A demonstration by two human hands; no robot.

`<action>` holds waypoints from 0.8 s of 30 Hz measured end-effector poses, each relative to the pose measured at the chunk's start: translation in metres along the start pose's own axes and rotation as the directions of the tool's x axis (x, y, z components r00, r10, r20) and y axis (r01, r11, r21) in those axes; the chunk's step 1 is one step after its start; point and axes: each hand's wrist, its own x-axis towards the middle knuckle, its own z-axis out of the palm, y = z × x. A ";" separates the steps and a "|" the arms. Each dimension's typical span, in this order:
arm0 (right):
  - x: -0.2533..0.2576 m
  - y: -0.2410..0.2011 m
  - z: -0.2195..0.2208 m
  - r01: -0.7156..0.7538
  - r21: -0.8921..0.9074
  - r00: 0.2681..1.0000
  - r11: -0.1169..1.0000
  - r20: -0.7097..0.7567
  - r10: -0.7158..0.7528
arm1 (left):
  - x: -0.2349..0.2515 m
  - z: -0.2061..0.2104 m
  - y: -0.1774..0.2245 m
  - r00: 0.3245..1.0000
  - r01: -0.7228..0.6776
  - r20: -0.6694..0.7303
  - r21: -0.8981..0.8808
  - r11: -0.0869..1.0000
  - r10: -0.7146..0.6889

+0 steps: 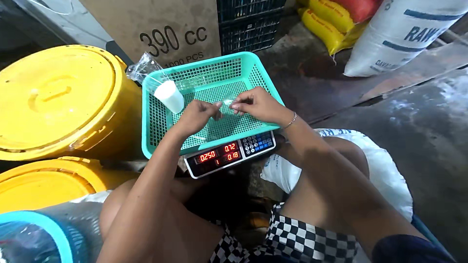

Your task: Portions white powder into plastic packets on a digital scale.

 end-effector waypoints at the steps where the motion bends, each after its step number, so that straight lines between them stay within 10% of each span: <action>1: 0.000 0.001 0.001 -0.014 0.012 1.000 1.000 -0.020 0.014 | 0.000 0.001 0.001 1.000 0.013 -0.010 -0.015 1.000 -0.013; 9: -0.005 -0.005 0.016 -0.073 0.050 0.997 0.996 -0.006 0.073 | 0.004 0.016 0.002 0.945 -0.268 -0.255 -0.240 0.933 0.206; 24: -0.006 -0.005 0.002 -0.080 0.139 0.995 0.987 -0.039 0.087 | 0.005 0.033 0.009 0.894 -0.200 -0.380 0.142 0.970 0.240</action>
